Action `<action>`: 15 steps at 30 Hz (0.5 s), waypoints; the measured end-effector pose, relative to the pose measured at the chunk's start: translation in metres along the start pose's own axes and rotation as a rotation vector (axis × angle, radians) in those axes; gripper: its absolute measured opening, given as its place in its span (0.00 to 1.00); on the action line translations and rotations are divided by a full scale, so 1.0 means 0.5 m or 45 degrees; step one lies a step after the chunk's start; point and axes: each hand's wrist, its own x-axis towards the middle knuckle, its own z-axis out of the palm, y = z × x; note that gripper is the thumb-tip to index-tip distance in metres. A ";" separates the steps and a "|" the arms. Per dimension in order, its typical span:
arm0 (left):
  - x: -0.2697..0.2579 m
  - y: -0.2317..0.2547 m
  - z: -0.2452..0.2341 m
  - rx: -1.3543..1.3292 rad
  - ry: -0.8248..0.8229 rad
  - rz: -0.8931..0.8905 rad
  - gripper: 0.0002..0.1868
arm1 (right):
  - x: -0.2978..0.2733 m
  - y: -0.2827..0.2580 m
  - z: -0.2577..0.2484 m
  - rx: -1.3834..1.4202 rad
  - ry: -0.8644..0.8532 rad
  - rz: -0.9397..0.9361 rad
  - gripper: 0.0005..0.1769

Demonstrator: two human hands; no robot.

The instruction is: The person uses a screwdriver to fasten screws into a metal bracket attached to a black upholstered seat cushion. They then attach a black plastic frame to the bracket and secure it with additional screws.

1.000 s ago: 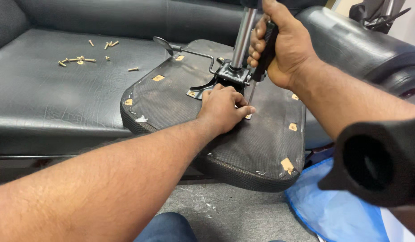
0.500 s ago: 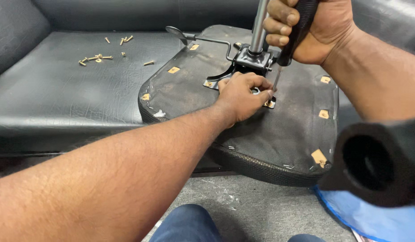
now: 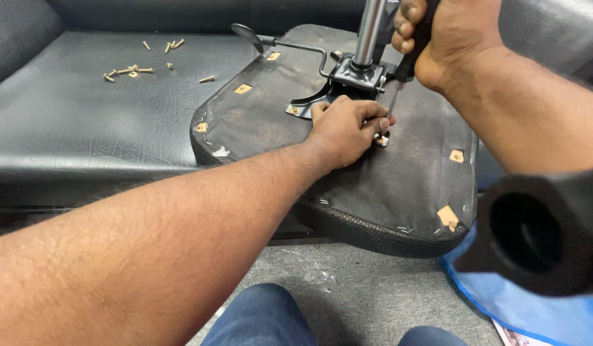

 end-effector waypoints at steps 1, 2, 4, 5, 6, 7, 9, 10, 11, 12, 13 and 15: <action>0.000 0.001 0.001 -0.020 0.003 0.009 0.12 | -0.001 0.002 0.003 -0.013 0.012 -0.025 0.22; 0.001 0.001 0.001 -0.040 0.006 0.018 0.12 | -0.002 0.003 0.007 -0.026 0.023 -0.051 0.21; 0.000 0.002 0.003 -0.001 -0.006 0.000 0.12 | -0.006 0.002 0.013 -0.022 0.073 -0.077 0.20; -0.002 0.002 0.002 0.018 -0.007 -0.012 0.12 | -0.006 0.003 0.019 -0.004 0.106 -0.078 0.20; -0.003 0.002 0.000 0.013 -0.008 -0.008 0.12 | -0.006 0.003 0.025 0.014 0.140 -0.079 0.20; -0.003 0.003 -0.002 0.007 -0.011 0.002 0.12 | -0.008 0.002 0.029 -0.018 0.183 -0.094 0.19; -0.004 0.008 -0.005 0.000 -0.030 -0.003 0.13 | -0.011 0.004 0.039 -0.082 0.270 -0.120 0.17; -0.005 0.010 -0.007 -0.001 -0.048 -0.017 0.13 | -0.015 0.003 0.041 -0.104 0.271 -0.141 0.16; -0.006 0.012 -0.008 -0.003 -0.065 -0.030 0.13 | -0.018 0.002 0.043 -0.127 0.274 -0.162 0.16; -0.006 0.014 -0.010 0.000 -0.076 -0.039 0.13 | -0.020 0.000 0.044 -0.150 0.276 -0.183 0.16; -0.006 0.017 -0.011 0.002 -0.089 -0.048 0.13 | -0.022 -0.003 0.043 -0.122 0.230 -0.164 0.16; -0.007 0.020 -0.014 0.013 -0.099 -0.054 0.14 | -0.026 -0.007 0.043 -0.068 0.138 -0.121 0.17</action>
